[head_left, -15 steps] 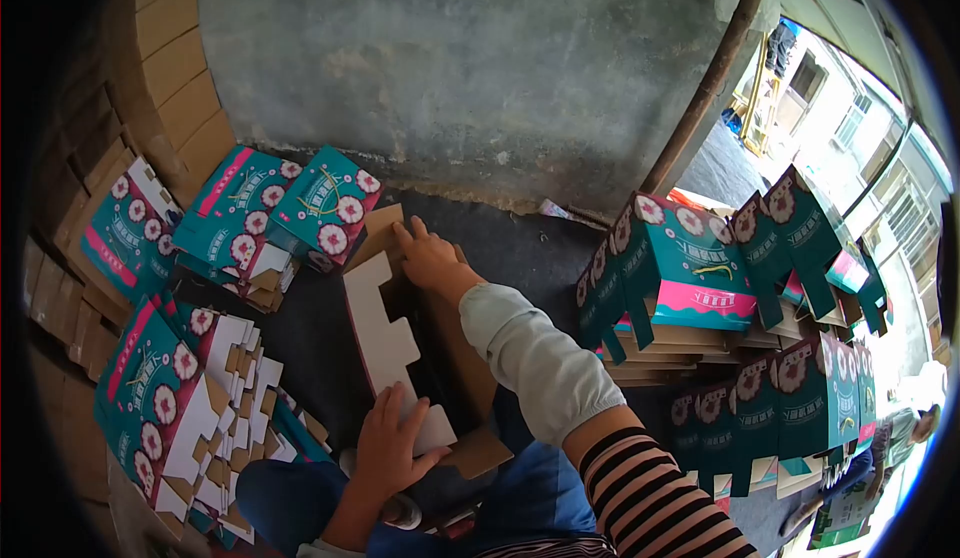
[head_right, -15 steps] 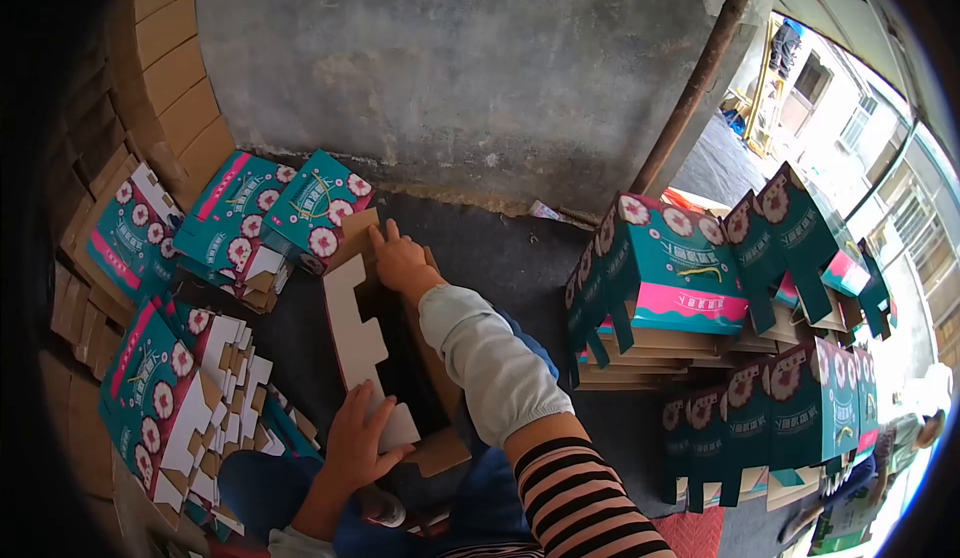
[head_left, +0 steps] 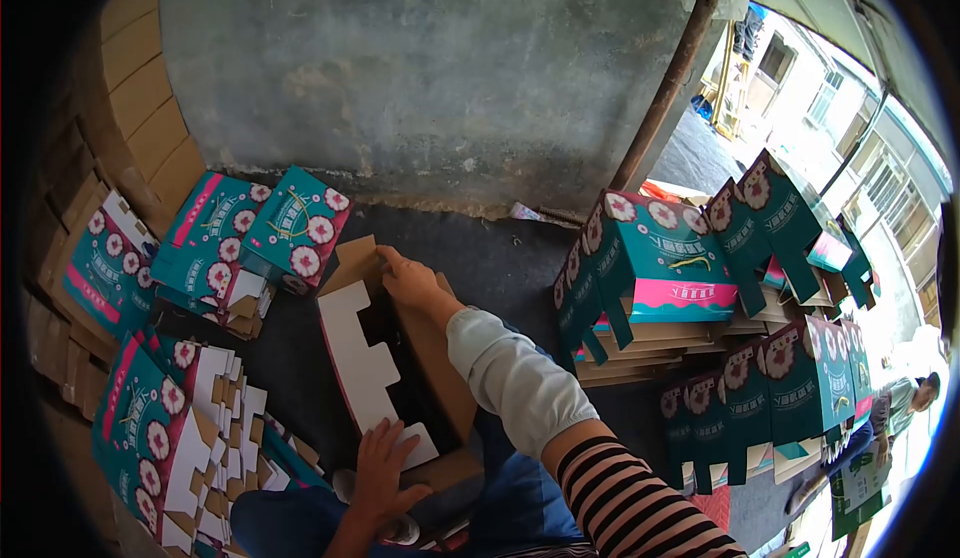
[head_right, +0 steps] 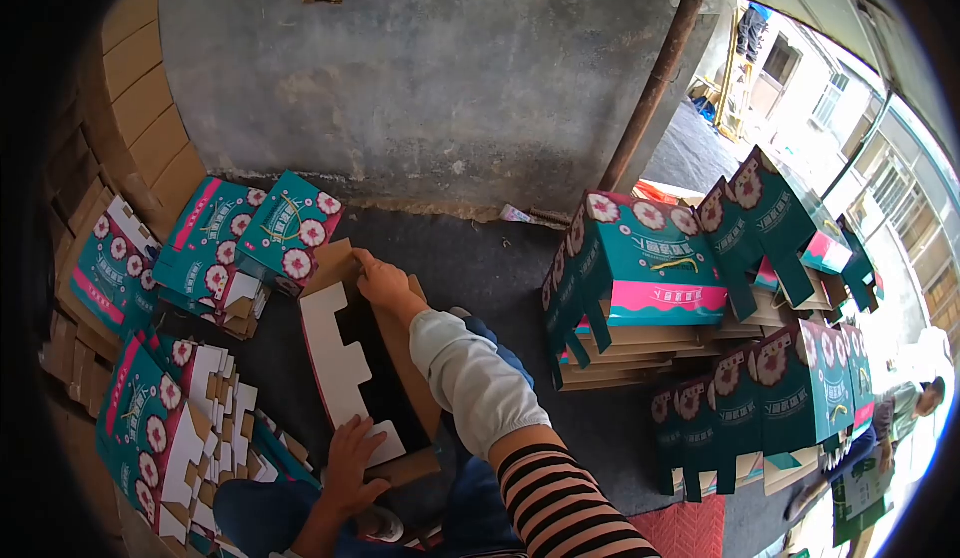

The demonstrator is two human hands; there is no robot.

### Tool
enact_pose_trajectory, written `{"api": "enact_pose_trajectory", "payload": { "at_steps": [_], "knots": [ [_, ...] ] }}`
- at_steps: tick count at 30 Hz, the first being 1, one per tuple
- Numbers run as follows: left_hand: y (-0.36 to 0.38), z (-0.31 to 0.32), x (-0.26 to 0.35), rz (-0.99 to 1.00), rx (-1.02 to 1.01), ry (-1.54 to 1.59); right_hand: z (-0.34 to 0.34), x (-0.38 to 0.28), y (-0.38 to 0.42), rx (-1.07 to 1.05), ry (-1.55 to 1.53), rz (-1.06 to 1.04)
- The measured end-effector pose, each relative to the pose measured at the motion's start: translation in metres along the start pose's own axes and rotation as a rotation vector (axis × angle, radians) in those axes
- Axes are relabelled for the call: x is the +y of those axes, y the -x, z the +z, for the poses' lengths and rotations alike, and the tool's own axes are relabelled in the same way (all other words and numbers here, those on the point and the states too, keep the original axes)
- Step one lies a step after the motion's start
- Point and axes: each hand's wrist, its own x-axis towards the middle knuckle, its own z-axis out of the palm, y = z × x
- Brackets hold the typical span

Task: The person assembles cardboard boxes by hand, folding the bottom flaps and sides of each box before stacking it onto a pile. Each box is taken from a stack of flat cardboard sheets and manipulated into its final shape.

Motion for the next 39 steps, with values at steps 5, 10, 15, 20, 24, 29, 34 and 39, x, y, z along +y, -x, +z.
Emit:
{"api": "enact_pose_trajectory", "payload": {
  "at_steps": [5,10,15,20,24,29,34,39],
  "knots": [
    [0.003,0.010,0.009,-0.060,0.029,-0.107,0.001,0.027,-0.011,-0.109,-0.134,-0.177],
    [-0.013,0.040,0.018,-0.356,0.227,-0.035,-0.001,0.026,0.000,-0.129,0.098,-0.198],
    [-0.030,0.063,0.038,-0.234,0.250,-0.540,-0.008,0.002,0.018,-0.156,0.308,-0.173],
    [-0.046,0.088,0.061,-0.191,0.195,-0.393,-0.010,-0.008,0.017,-0.226,0.393,-0.123],
    [-0.063,0.083,0.083,-0.318,0.091,-0.327,-0.011,0.002,0.011,-0.256,0.486,-0.069],
    [-0.056,0.101,0.061,-0.349,0.198,-0.485,-0.019,0.008,0.014,-0.228,0.394,-0.129],
    [-0.012,0.062,0.034,-0.350,0.220,-0.400,-0.035,0.017,0.012,-0.418,0.367,-0.142],
    [0.026,0.026,-0.002,-0.373,0.338,-0.284,-0.038,0.010,0.015,-0.666,0.194,-0.101]
  ]
}}
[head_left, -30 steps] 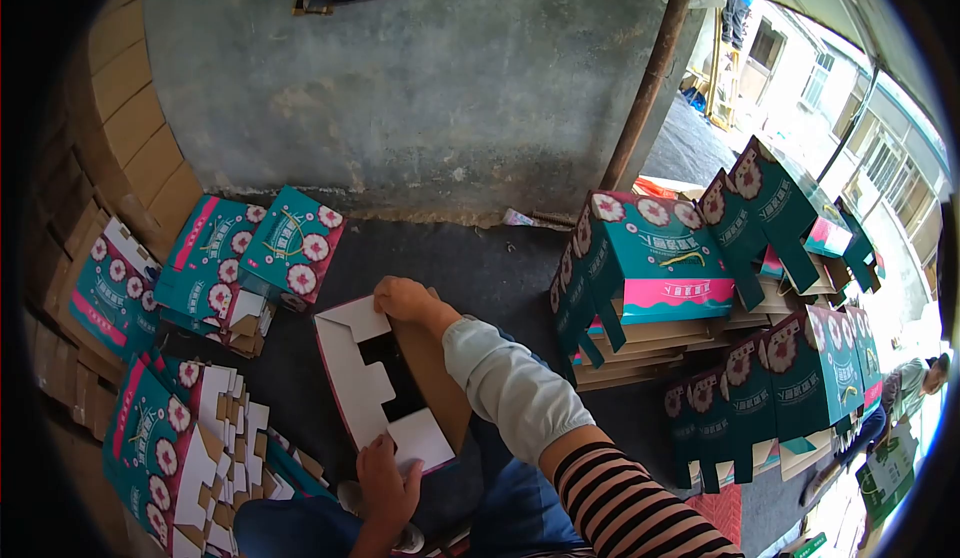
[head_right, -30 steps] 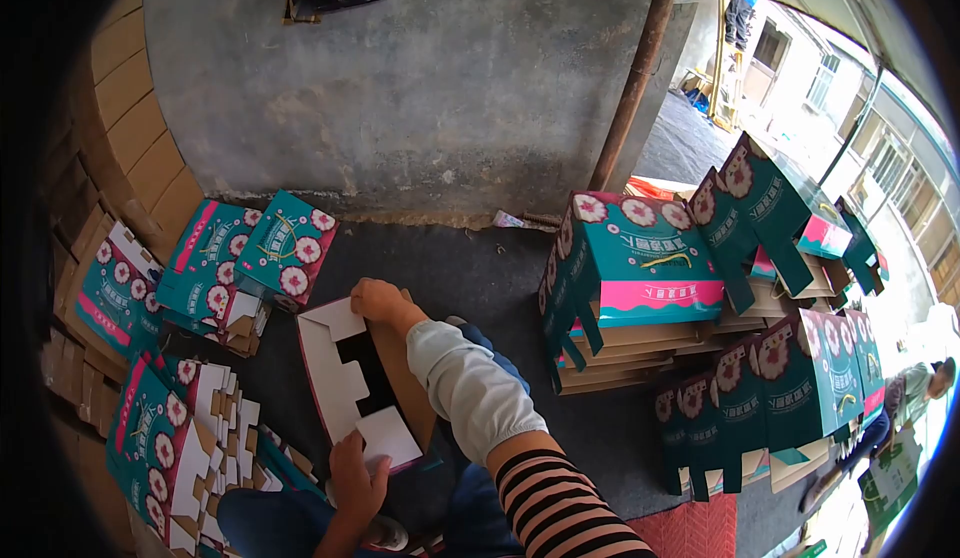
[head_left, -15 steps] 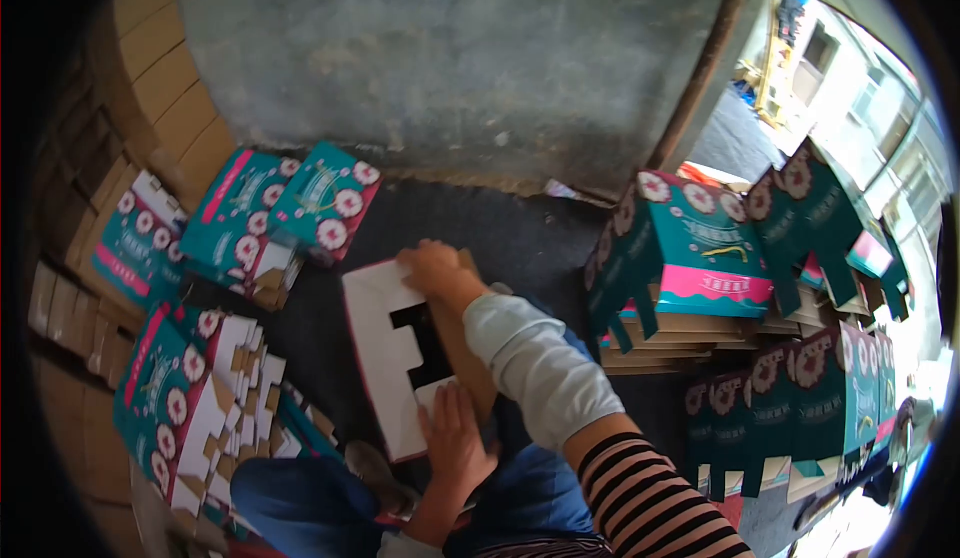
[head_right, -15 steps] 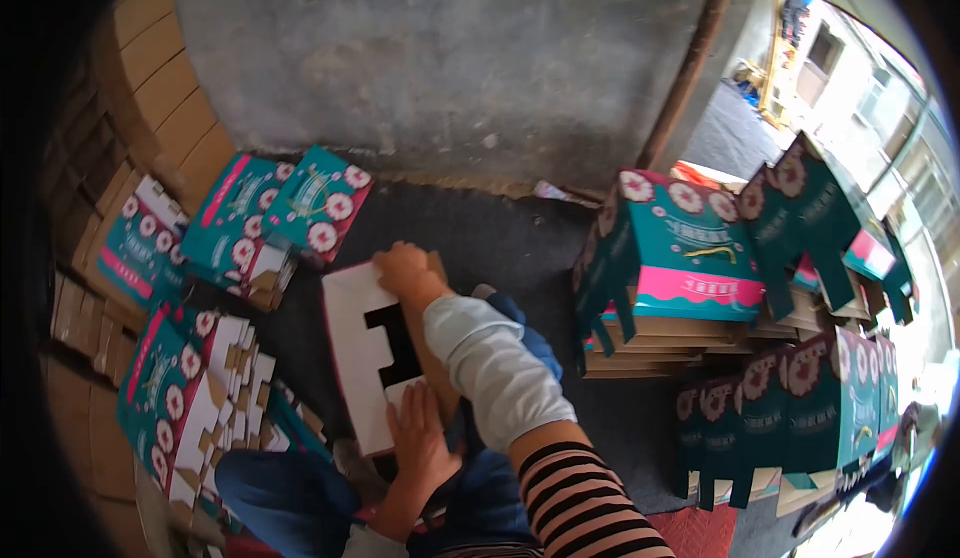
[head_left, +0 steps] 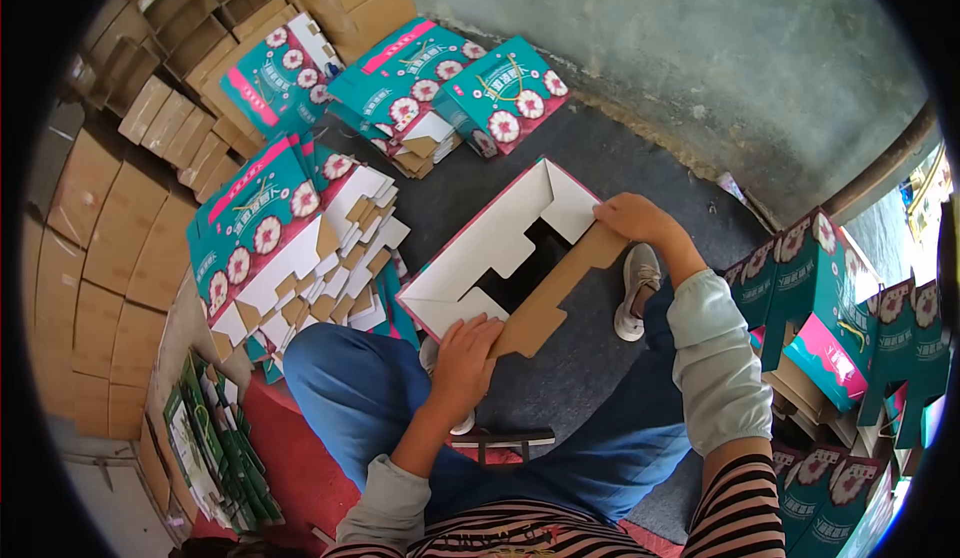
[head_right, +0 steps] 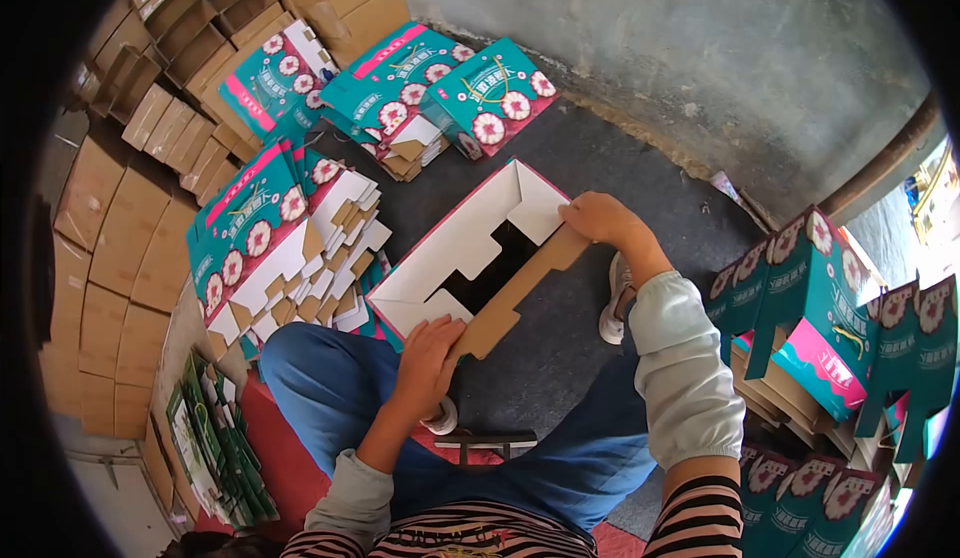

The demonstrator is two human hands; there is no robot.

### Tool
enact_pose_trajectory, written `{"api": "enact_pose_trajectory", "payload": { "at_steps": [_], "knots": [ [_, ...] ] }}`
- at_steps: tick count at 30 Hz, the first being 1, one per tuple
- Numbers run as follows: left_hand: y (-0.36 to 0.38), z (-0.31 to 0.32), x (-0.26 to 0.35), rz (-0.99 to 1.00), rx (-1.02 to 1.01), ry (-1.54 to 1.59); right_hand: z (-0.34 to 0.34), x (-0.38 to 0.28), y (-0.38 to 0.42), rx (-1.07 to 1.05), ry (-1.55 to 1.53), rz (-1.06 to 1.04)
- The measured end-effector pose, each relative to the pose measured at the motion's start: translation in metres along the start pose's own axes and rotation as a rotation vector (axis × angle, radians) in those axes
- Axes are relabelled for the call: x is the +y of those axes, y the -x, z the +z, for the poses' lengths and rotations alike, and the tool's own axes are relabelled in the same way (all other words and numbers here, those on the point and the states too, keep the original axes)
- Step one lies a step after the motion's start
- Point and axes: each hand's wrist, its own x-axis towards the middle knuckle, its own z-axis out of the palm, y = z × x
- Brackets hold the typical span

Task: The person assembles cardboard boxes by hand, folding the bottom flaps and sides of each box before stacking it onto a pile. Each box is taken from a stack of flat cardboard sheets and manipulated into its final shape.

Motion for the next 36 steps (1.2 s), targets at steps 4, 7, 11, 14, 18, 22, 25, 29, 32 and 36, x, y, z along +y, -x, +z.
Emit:
{"api": "enact_pose_trajectory", "payload": {
  "at_steps": [4,7,11,14,18,22,25,29,32,36],
  "knots": [
    [-0.013,-0.002,0.003,-0.213,0.151,0.196,-0.009,-0.011,-0.003,-0.018,-0.498,0.186],
    [-0.019,0.008,-0.003,-0.286,0.274,0.126,-0.001,-0.020,-0.011,0.188,-0.302,0.122],
    [-0.017,0.011,-0.017,-0.295,0.319,0.141,0.006,-0.030,-0.012,0.399,0.073,-0.124],
    [-0.010,-0.001,-0.033,-0.301,0.326,0.193,0.001,-0.042,0.002,0.354,0.115,-0.167],
    [-0.002,-0.010,-0.036,-0.381,0.234,0.207,0.013,-0.041,0.023,0.271,0.182,-0.061],
    [-0.023,-0.002,-0.012,-0.377,0.495,0.223,0.024,-0.044,0.031,0.353,0.256,0.007],
    [-0.025,-0.004,-0.018,-0.237,0.393,-0.237,0.031,-0.063,0.032,0.462,0.220,-0.179],
    [-0.022,-0.007,-0.015,-0.137,0.070,-0.309,0.046,-0.076,0.038,0.371,0.370,-0.529],
    [-0.021,-0.001,-0.021,-0.129,0.050,-0.341,0.056,-0.070,0.037,0.190,0.331,-0.535],
    [-0.021,0.003,-0.026,-0.130,0.010,-0.303,0.057,-0.071,0.040,0.140,0.368,-0.518]
  ]
}}
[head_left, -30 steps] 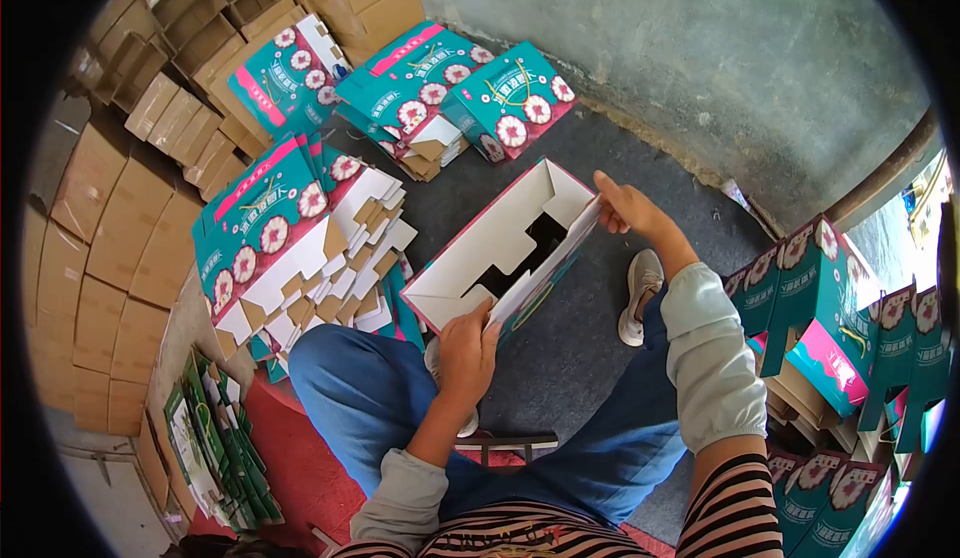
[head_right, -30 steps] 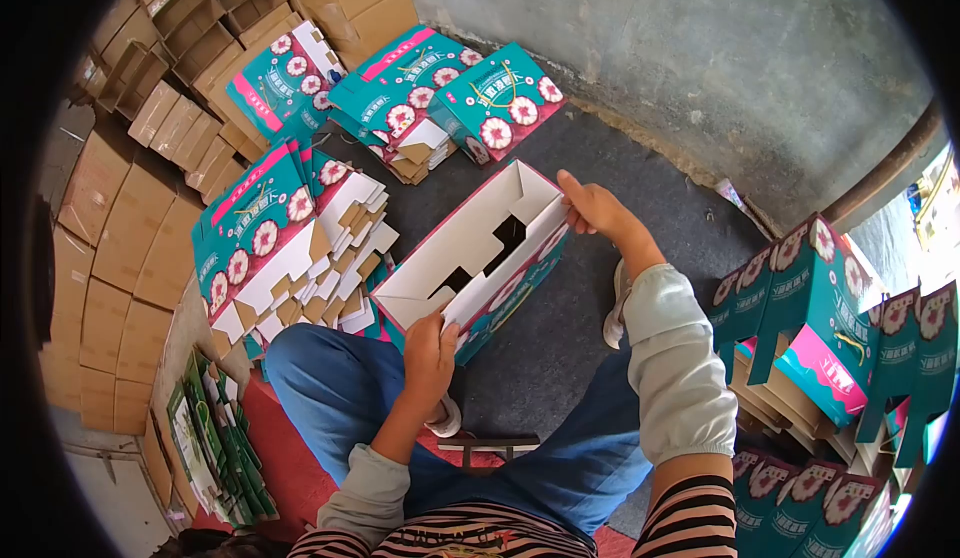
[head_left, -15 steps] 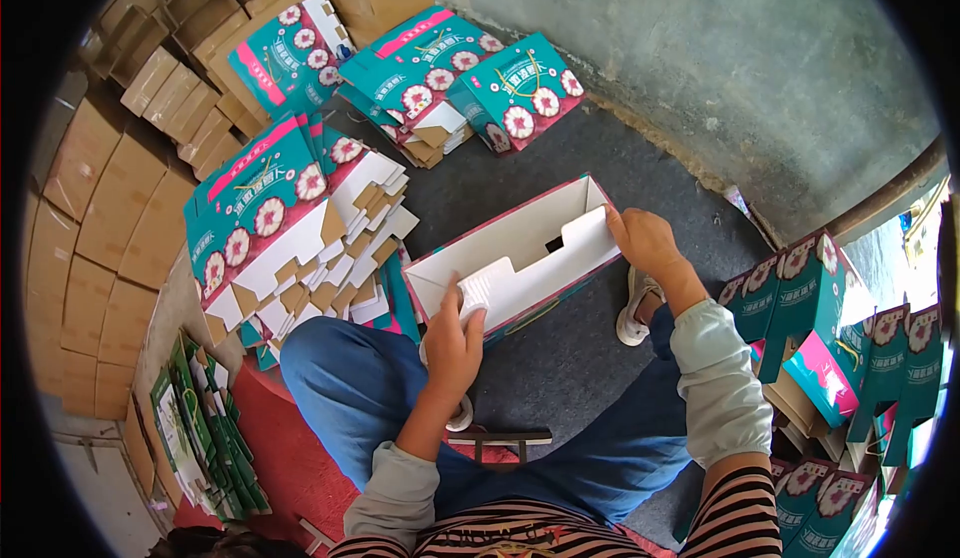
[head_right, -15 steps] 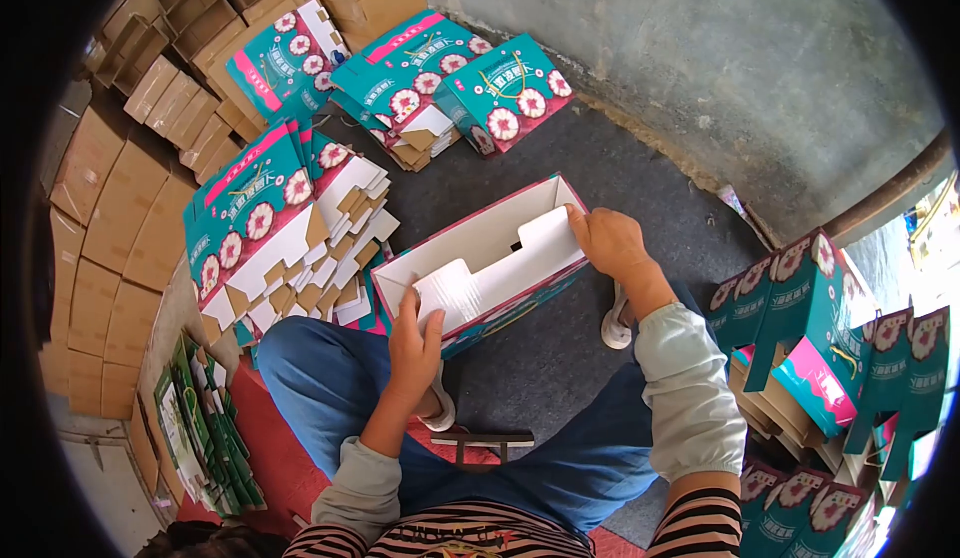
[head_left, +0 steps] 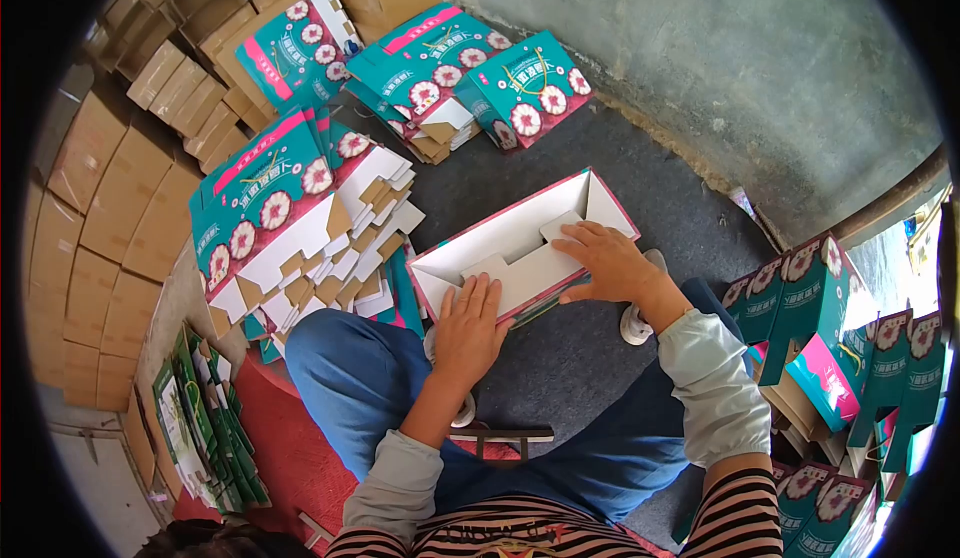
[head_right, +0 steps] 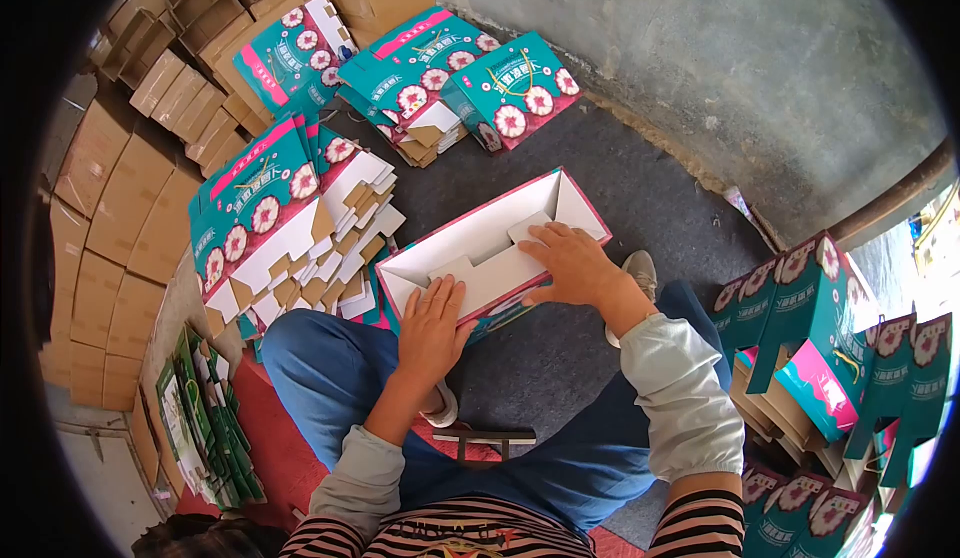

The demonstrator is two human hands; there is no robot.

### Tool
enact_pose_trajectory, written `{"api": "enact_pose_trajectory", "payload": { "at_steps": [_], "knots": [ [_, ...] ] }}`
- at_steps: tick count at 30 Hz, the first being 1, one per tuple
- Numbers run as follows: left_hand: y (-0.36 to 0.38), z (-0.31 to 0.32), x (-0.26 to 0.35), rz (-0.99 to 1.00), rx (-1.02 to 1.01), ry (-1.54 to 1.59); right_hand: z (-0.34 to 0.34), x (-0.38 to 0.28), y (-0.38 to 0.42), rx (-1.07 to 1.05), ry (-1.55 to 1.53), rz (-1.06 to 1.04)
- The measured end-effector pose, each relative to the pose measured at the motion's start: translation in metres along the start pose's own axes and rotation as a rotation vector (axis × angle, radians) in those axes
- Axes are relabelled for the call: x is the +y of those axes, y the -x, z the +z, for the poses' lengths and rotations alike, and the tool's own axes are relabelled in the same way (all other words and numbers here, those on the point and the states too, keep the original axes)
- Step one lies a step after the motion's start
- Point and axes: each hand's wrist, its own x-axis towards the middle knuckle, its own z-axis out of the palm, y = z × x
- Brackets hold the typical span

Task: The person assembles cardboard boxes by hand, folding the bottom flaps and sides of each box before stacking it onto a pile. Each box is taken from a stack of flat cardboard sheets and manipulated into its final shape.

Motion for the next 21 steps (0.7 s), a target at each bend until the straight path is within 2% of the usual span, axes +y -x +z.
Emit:
{"api": "enact_pose_trajectory", "payload": {
  "at_steps": [5,9,12,15,18,20,21],
  "knots": [
    [-0.004,0.000,-0.005,0.004,-0.077,0.054,0.007,0.007,-0.010,-0.100,-0.025,0.026],
    [-0.006,-0.002,-0.005,0.006,-0.116,0.076,0.011,0.011,-0.010,-0.070,-0.034,-0.002],
    [-0.003,-0.010,0.000,0.014,-0.021,0.122,0.006,0.009,-0.005,0.025,-0.087,-0.014],
    [0.005,-0.023,-0.007,-0.024,0.397,0.148,-0.016,0.007,0.000,0.139,-0.199,0.105],
    [0.000,0.004,-0.050,-0.583,0.555,0.367,-0.019,0.035,0.001,0.328,-0.169,0.357],
    [-0.006,0.015,-0.089,-0.892,0.336,1.187,-0.001,0.067,-0.004,0.433,-0.212,0.547],
    [-0.010,0.016,-0.100,-1.018,0.188,1.597,0.002,0.077,-0.006,0.377,-0.355,0.611]
  ]
}}
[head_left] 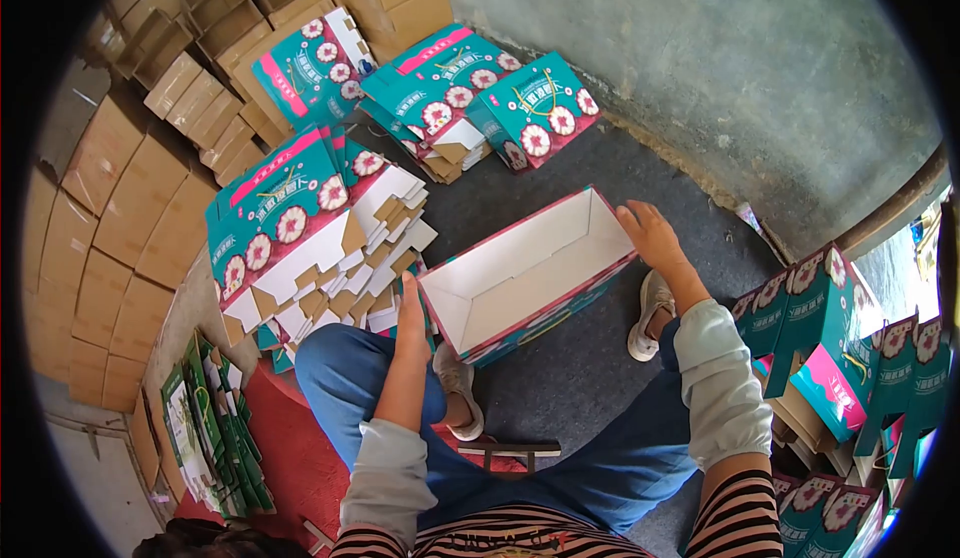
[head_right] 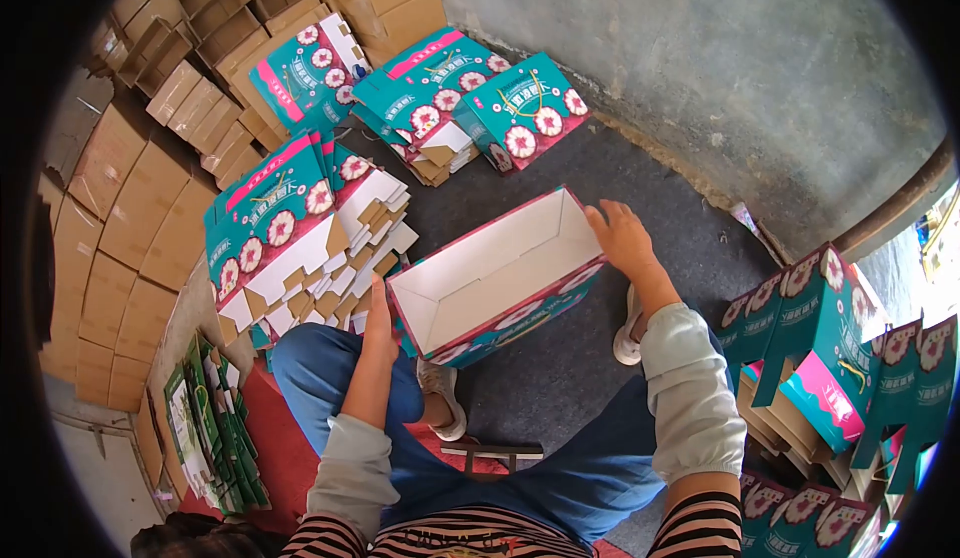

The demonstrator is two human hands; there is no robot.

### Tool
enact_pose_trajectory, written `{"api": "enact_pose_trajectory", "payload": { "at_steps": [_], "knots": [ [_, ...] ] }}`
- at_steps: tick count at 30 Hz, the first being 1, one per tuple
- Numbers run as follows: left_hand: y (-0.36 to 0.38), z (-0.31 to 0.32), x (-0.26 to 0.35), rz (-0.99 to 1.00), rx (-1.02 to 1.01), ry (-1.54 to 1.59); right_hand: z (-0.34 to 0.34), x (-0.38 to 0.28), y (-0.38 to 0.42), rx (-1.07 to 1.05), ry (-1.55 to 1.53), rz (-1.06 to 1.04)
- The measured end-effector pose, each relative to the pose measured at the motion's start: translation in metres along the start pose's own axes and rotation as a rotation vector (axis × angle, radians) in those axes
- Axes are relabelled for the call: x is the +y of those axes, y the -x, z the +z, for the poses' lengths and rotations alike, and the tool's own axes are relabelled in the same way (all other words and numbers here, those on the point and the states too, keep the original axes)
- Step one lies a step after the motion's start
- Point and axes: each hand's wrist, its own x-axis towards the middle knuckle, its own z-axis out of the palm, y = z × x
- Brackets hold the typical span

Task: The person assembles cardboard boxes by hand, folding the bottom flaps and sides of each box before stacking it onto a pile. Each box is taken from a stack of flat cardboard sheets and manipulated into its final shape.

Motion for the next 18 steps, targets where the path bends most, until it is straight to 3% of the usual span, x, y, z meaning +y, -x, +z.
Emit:
{"api": "enact_pose_trajectory", "payload": {
  "at_steps": [1,4,5,8,9,13,16,18],
  "knots": [
    [0.006,0.008,0.008,-0.224,0.108,-0.109,0.000,0.006,-0.005,-0.079,-0.103,0.099],
    [-0.022,-0.008,-0.016,-0.347,-0.079,0.079,0.019,0.022,-0.015,-0.140,-0.273,0.269],
    [-0.027,-0.014,-0.023,-0.360,-0.064,0.077,0.023,0.028,-0.015,-0.133,-0.305,0.305],
    [0.009,0.009,-0.001,-0.420,-0.013,-0.016,0.002,0.029,-0.013,-0.373,-0.391,0.545],
    [0.027,0.024,0.009,-0.434,0.052,-0.026,0.015,0.069,-0.024,-0.456,-0.381,0.635],
    [0.031,0.026,-0.009,-0.362,0.069,0.017,-0.015,0.031,0.006,-0.427,-0.385,0.622],
    [0.039,0.026,-0.013,-0.316,-0.089,-0.001,-0.017,0.035,0.011,-0.397,-0.409,0.593],
    [0.042,0.028,-0.013,-0.206,-0.186,0.055,-0.038,0.030,0.016,-0.358,-0.666,0.567]
  ]
}}
